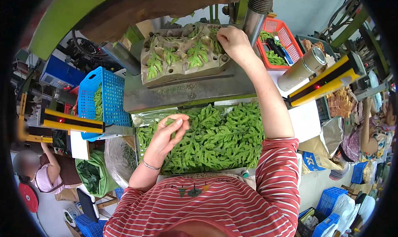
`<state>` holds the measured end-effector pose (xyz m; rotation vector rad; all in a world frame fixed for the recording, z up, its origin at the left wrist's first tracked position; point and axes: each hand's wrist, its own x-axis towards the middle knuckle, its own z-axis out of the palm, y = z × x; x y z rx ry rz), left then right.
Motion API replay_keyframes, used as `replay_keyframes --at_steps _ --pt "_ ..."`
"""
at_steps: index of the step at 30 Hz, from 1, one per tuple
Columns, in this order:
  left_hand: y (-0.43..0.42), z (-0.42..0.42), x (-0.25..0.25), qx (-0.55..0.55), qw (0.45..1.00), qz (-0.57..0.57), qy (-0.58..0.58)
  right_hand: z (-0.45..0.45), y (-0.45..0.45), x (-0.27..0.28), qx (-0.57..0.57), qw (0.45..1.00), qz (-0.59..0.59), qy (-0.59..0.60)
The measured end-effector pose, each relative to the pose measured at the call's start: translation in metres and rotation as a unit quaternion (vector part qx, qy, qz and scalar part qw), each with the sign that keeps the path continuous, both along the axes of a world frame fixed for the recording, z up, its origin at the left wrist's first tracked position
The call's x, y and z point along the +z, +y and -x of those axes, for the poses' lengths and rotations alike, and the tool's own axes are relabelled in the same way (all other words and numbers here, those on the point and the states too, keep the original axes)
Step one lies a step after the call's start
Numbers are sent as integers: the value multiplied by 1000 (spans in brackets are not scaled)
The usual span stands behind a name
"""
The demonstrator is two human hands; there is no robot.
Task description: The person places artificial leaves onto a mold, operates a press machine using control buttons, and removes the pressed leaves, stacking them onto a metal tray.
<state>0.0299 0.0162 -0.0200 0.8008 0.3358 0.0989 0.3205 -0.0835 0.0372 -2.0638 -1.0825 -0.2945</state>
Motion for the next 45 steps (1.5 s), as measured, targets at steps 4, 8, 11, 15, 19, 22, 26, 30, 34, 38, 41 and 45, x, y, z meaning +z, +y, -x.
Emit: replay_keyframes --at_steps 4,8,11,15,19,22,26,30,34,38,41,45 --pt "17 -6 -9 7 1000 -19 -11 12 -1 -3 -15 1000 20 -6" --pt "34 -24 10 62 985 -153 -56 28 -3 -2 2 999 -9 35" --pt "43 -50 65 107 961 -241 -79 26 -1 -10 4 1000 -8 4" --pt "42 -93 116 120 949 -279 -86 30 -2 -19 -60 998 -22 -22" --pt "75 -146 117 56 955 -275 -96 51 -21 -9 -99 994 -33 30" --pt "90 -165 114 63 942 -310 -109 71 -32 -15 -42 991 -120 -51" --pt "83 -162 105 72 890 -445 -65 81 -39 -13 30 986 -164 -11" --pt "92 -133 78 56 855 -516 2 82 -22 5 96 967 -233 32" --pt "80 -98 55 38 840 -541 15 69 24 35 247 747 -443 430" --pt "64 -76 67 84 868 -489 -1 46 86 43 296 669 -438 523" --pt "66 -82 64 79 874 -479 4 37 98 48 333 674 -431 499" --pt "60 -86 61 81 872 -483 6 41 78 59 274 770 -362 449"
